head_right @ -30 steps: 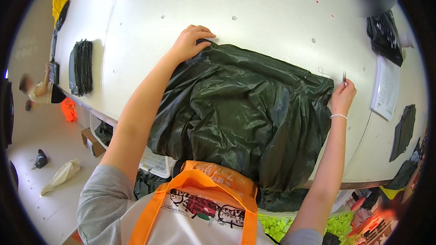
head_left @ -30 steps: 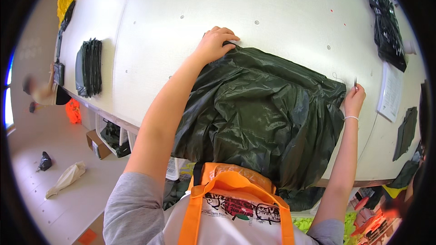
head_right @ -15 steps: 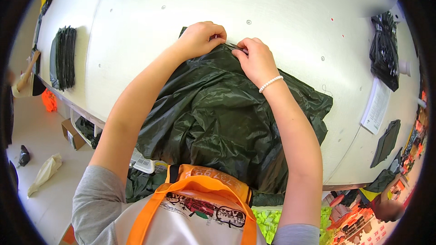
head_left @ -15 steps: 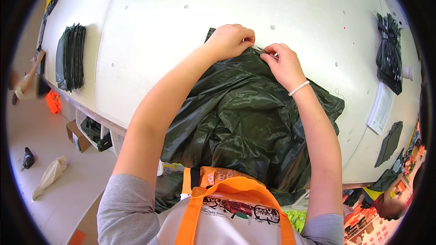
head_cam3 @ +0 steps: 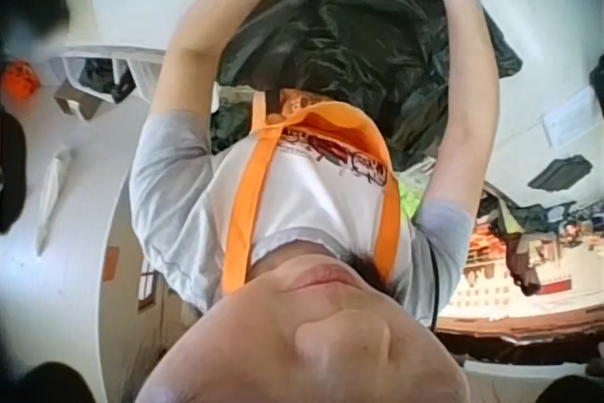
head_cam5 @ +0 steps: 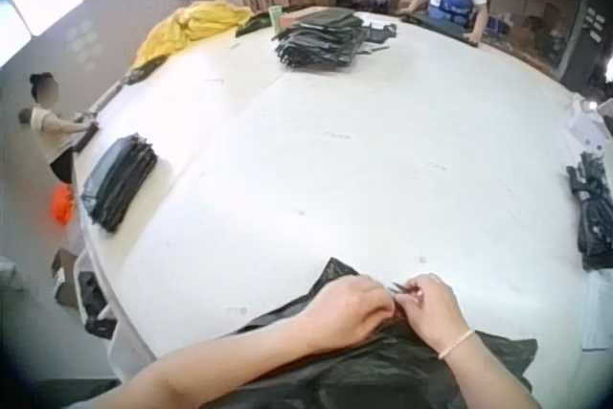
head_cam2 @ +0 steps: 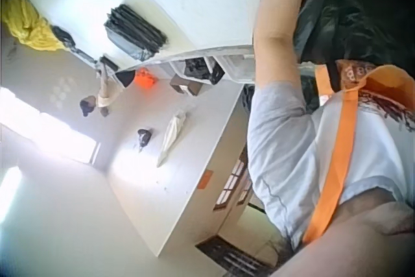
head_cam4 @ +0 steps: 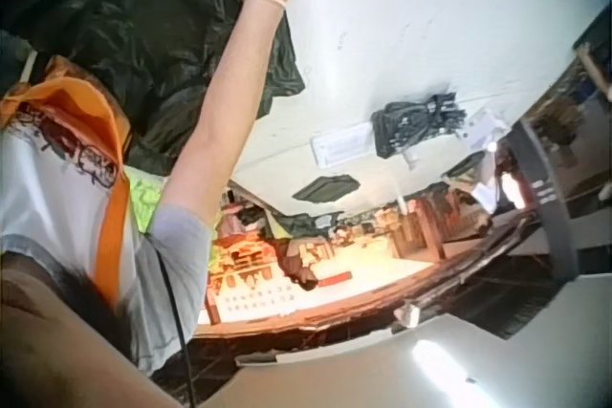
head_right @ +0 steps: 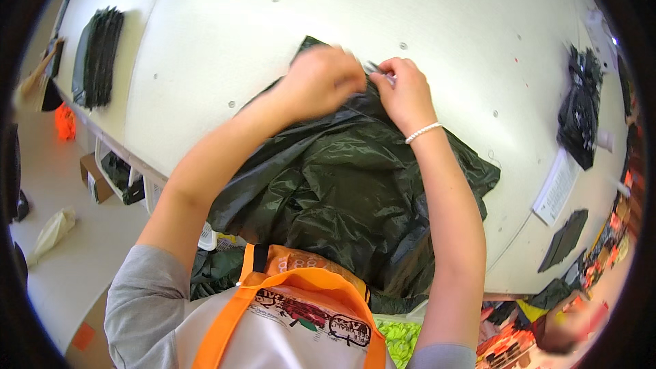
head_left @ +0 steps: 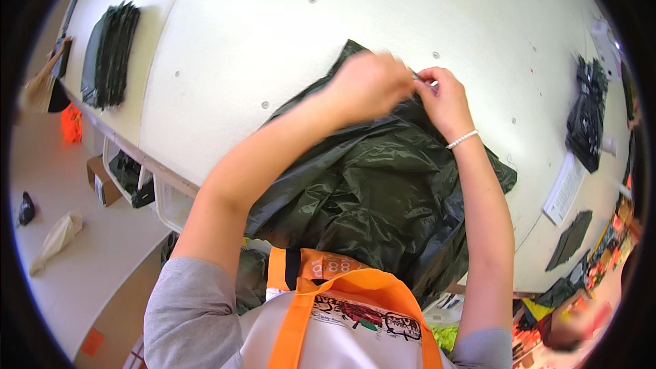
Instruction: The person unfolds a dark green jacket from a basket, lays it on a table, and uses a small blade to cut away plastic ties and tags. They then fold the jacket neatly and place it on a stack of similar jackets.
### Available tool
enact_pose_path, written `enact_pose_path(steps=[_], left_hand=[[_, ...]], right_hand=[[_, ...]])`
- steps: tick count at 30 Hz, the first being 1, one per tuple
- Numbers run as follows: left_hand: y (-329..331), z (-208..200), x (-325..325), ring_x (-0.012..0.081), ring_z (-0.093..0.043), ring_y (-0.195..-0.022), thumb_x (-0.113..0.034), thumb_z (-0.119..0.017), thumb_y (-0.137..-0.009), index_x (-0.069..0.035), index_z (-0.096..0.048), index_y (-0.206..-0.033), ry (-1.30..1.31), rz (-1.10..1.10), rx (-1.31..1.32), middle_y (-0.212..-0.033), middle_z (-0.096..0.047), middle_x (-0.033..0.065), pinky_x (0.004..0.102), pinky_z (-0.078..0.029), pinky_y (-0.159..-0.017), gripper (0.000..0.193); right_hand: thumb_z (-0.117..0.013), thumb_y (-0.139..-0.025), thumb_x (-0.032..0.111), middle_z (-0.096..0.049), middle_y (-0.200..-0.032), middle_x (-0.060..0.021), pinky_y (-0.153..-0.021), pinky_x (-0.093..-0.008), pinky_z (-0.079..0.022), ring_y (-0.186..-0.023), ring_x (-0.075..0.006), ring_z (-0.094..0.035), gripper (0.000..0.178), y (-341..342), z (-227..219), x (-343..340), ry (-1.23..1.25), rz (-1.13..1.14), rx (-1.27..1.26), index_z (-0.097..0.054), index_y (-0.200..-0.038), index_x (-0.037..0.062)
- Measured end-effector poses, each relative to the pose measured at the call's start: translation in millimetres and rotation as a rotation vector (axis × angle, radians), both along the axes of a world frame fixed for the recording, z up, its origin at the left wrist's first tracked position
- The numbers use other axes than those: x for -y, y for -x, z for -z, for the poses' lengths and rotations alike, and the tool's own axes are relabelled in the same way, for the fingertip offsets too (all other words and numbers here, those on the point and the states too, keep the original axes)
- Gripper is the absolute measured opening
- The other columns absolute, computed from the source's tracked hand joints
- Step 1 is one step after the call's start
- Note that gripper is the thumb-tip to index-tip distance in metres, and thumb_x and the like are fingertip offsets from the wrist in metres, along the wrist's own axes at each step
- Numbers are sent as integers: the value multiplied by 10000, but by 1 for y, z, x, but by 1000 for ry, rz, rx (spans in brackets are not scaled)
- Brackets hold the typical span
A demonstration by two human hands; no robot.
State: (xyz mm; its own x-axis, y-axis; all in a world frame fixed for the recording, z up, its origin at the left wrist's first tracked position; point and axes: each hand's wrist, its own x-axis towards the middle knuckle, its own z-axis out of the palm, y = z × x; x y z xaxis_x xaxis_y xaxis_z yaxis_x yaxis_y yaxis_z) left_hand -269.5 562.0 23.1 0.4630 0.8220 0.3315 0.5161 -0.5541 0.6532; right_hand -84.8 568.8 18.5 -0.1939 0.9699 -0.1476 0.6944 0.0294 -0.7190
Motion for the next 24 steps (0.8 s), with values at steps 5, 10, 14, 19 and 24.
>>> enact_pose_path(steps=[5, 10, 14, 19, 24], left_hand=[[3, -65, 135, 233, -541, -873, -152, -721, -691, -113, -543, -798, 404, 617, -84, -896, -550, 60, 357, -436, -732, 211], [43, -44, 96, 284, -547, -995, -160, -749, -687, -61, -574, -948, 163, -318, 61, -1022, -573, 105, 379, -435, -864, 329], [78, -2, 61, 243, -598, -1009, -175, -717, -783, -1, -595, -1163, 535, -584, 79, -1048, -642, 114, 352, -455, -896, 435], [90, -32, 69, 159, -647, -745, -32, -699, -790, 78, -633, -1019, 1044, -597, 626, -872, -672, 141, 267, -530, -673, 262], [93, -53, 83, 164, -651, -744, -19, -695, -791, 91, -610, -1031, 1056, -585, 878, -872, -674, 154, 272, -542, -676, 276]], right_hand=[[-754, -758, 257, -617, -1044, -138, -816, -325, -492, -918, -229, -606, 438, 59, -2, -16, -114, -103, -73, -609, -1083, 2], [-744, -765, 231, -644, -746, -62, -692, -286, -481, -704, -175, -595, 287, 87, 11, -32, 235, -120, -240, -669, -928, 8], [-705, -816, 147, -593, -727, 37, -619, -213, -423, -661, -48, -489, 115, 74, -10, -16, 322, 7, -600, -681, -873, 50], [-738, -795, 203, -566, -939, -74, -707, -278, -466, -791, -154, -548, 393, 82, -19, 0, -45, 132, -334, -560, -1087, 7], [-693, -822, 164, -455, -1079, -158, -730, -335, -487, -833, -261, -560, 414, 90, -44, 70, -228, 30, -301, -437, -1107, 8]])
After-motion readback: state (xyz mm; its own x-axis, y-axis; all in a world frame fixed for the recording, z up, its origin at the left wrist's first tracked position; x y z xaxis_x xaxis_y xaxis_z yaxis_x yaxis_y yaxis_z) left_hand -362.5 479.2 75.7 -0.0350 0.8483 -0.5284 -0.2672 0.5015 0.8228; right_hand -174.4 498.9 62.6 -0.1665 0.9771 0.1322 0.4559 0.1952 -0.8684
